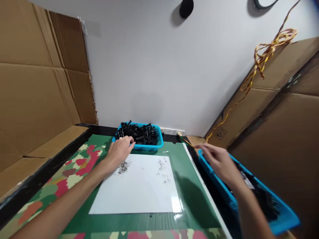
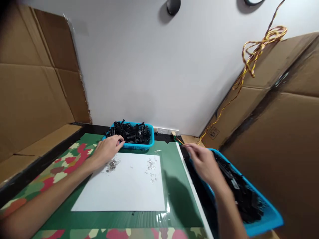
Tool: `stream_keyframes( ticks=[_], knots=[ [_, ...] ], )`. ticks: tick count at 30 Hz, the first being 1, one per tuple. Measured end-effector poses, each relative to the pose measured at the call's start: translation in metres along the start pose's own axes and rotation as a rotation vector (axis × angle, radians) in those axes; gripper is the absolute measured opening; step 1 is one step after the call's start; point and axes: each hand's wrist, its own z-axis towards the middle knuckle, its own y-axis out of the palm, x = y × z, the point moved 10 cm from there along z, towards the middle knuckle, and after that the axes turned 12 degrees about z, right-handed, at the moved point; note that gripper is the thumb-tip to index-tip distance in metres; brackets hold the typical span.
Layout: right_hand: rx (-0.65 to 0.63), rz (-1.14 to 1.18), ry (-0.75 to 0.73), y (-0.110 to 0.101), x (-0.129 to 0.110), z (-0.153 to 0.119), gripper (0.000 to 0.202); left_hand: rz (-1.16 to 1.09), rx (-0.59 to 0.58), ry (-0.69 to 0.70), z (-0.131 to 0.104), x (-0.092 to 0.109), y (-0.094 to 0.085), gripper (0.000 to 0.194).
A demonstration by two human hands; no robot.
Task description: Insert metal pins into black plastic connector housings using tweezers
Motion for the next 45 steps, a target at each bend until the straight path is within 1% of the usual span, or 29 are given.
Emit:
stream_keyframes(
  ticks=[2,3,5,8,11,13,15,17,21,24,26,28,29,31,33,36,38,40,43,45],
  knots=[
    [-0.177,0.060,0.023,0.038,-0.001,0.007,0.043,0.032,-0.038,-0.018,0.011,0.001,0.003,0.026],
    [-0.244,0.077,0.019,0.057,-0.004,0.009,0.042,0.047,-0.059,-0.019,0.016,0.002,0.006,0.028],
    [-0.323,0.097,-0.005,0.094,-0.013,0.013,0.043,0.083,-0.095,-0.013,0.024,0.003,0.009,0.030],
    [-0.362,0.090,-0.002,0.141,-0.019,0.014,0.040,0.145,-0.146,-0.005,0.037,0.003,0.011,0.028],
    [-0.390,0.105,0.001,0.181,-0.023,0.002,0.030,0.194,-0.181,-0.002,0.048,0.003,0.010,0.022],
    [-0.415,0.111,-0.002,0.201,-0.024,-0.010,0.023,0.217,-0.176,-0.017,0.053,0.003,0.006,0.020],
    [-0.438,0.114,-0.011,0.214,-0.025,-0.020,0.018,0.231,-0.150,-0.045,0.057,0.001,0.000,0.021],
    [-0.451,0.118,-0.021,0.221,-0.026,-0.027,0.018,0.234,-0.111,-0.077,0.059,-0.001,-0.010,0.024],
    [-0.461,0.126,-0.042,0.222,-0.026,-0.028,0.024,0.208,-0.002,-0.122,0.058,-0.005,-0.037,0.034],
    [-0.447,0.149,-0.020,0.223,-0.024,-0.026,0.025,0.151,0.066,-0.121,0.048,-0.006,-0.054,0.039],
    [-0.431,0.173,0.020,0.227,-0.021,-0.024,0.024,0.098,0.082,-0.099,0.036,-0.005,-0.058,0.038],
    [-0.424,0.191,0.060,0.233,-0.018,-0.024,0.021,-0.006,0.075,-0.058,0.021,-0.003,-0.052,0.037],
    [-0.424,0.198,0.074,0.236,-0.017,-0.024,0.020,-0.197,0.063,-0.018,0.013,-0.001,-0.045,0.037],
    [-0.421,0.215,0.102,0.242,-0.015,-0.023,0.016,-0.527,0.012,-0.007,-0.004,0.000,-0.026,0.039],
    [-0.422,0.233,0.117,0.247,-0.014,-0.022,0.013,-0.720,-0.019,-0.029,-0.019,-0.002,-0.006,0.041],
    [-0.439,0.262,0.123,0.250,-0.013,-0.022,0.014,-0.953,0.037,-0.132,-0.039,-0.012,0.015,0.041],
    [-0.457,0.276,0.128,0.251,-0.011,-0.022,0.014,-1.048,0.057,-0.186,-0.050,-0.016,0.026,0.040],
    [-0.473,0.281,0.135,0.250,-0.009,-0.023,0.013,-1.084,0.046,-0.204,-0.058,-0.017,0.034,0.041],
    [-0.470,0.282,0.149,0.248,-0.007,-0.024,0.014,-1.115,-0.025,-0.214,-0.064,-0.012,0.044,0.045],
    [-0.454,0.282,0.157,0.247,-0.006,-0.024,0.016,-1.171,-0.061,-0.246,-0.066,-0.008,0.048,0.045]
  ],
)
